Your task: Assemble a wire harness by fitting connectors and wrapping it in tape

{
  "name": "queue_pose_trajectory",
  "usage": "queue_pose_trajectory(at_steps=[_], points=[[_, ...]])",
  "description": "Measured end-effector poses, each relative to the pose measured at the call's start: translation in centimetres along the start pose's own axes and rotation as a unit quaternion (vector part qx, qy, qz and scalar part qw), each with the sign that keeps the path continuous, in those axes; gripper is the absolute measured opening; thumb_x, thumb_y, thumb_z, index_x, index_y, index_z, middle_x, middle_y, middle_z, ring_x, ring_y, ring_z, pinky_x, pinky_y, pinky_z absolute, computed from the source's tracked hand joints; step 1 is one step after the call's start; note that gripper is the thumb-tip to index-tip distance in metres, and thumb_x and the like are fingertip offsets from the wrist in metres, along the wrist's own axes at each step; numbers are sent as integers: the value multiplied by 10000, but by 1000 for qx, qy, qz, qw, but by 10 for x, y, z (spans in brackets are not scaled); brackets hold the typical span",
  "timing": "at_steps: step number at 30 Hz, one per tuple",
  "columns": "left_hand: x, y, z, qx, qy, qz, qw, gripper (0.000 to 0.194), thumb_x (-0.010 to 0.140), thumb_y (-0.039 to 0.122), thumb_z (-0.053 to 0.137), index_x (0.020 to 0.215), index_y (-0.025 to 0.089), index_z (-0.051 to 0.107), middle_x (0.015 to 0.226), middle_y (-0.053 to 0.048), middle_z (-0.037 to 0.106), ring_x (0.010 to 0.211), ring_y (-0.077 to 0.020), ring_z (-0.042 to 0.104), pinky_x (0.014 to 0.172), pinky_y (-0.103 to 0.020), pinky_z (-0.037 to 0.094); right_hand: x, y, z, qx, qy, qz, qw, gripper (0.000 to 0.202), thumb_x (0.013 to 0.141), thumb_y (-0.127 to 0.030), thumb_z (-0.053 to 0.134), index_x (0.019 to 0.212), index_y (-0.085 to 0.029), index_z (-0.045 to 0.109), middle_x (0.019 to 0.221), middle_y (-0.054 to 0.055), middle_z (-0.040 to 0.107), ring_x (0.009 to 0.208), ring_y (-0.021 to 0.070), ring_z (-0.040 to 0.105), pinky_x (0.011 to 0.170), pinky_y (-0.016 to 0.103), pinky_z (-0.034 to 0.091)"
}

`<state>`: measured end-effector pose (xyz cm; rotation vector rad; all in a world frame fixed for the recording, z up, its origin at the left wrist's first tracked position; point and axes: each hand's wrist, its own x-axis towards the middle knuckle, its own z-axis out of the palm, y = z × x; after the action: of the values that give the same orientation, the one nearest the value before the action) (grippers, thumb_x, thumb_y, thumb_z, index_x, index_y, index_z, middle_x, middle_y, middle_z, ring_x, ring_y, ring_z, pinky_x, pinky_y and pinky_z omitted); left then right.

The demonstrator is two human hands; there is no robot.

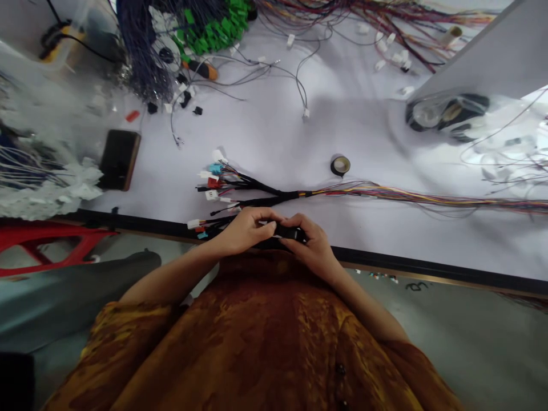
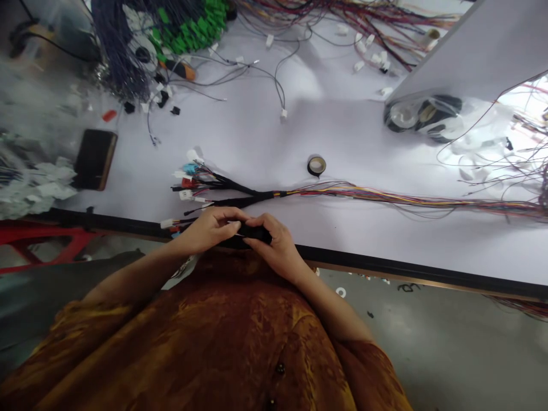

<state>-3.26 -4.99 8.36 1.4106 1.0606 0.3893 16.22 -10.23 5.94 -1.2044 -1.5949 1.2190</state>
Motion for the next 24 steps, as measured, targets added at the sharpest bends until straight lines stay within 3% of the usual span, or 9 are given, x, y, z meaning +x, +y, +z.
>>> queue_pose_trajectory(at_steps=[3, 8, 13, 24], points=[[0, 1, 0, -26, 12, -21, 999, 336, 785, 206, 499, 1010, 149, 742, 997, -51, 752, 903, -181, 691, 845, -284, 550, 1, -3, 0, 15, 6, 11, 1000, 175, 847, -251, 681, 1000, -209, 608, 948, 1, 665, 836, 138, 602, 761, 262, 458], [2, 4, 1, -38, 6, -13, 999, 297, 769, 274, 602, 996, 141, 740, 973, -68, 751, 909, -208, 690, 831, -306, 558, 1, -3, -2, 14, 8, 12, 1000, 177, 846, -252, 674, 1005, -212, 608, 934, -2, 657, 843, 141, 600, 762, 261, 453], [4, 4, 0, -70, -4, -19, 997, 331, 740, 192, 547, 1012, 151, 732, 1013, -60, 744, 880, -178, 700, 854, -314, 561, 3, -3, -4, 0, 22, 17, 1000, 170, 832, -233, 677, 985, -209, 606, 941, 2, 660, 839, 143, 602, 753, 264, 453], [6, 8, -1, -107, -5, -42, 993, 272, 746, 262, 646, 978, 141, 721, 967, -63, 741, 835, -163, 684, 799, -278, 544, 3, -6, -5, 4, 29, 16, 999, 154, 845, -253, 669, 971, -208, 593, 892, 1, 647, 823, 141, 600, 754, 275, 465]])
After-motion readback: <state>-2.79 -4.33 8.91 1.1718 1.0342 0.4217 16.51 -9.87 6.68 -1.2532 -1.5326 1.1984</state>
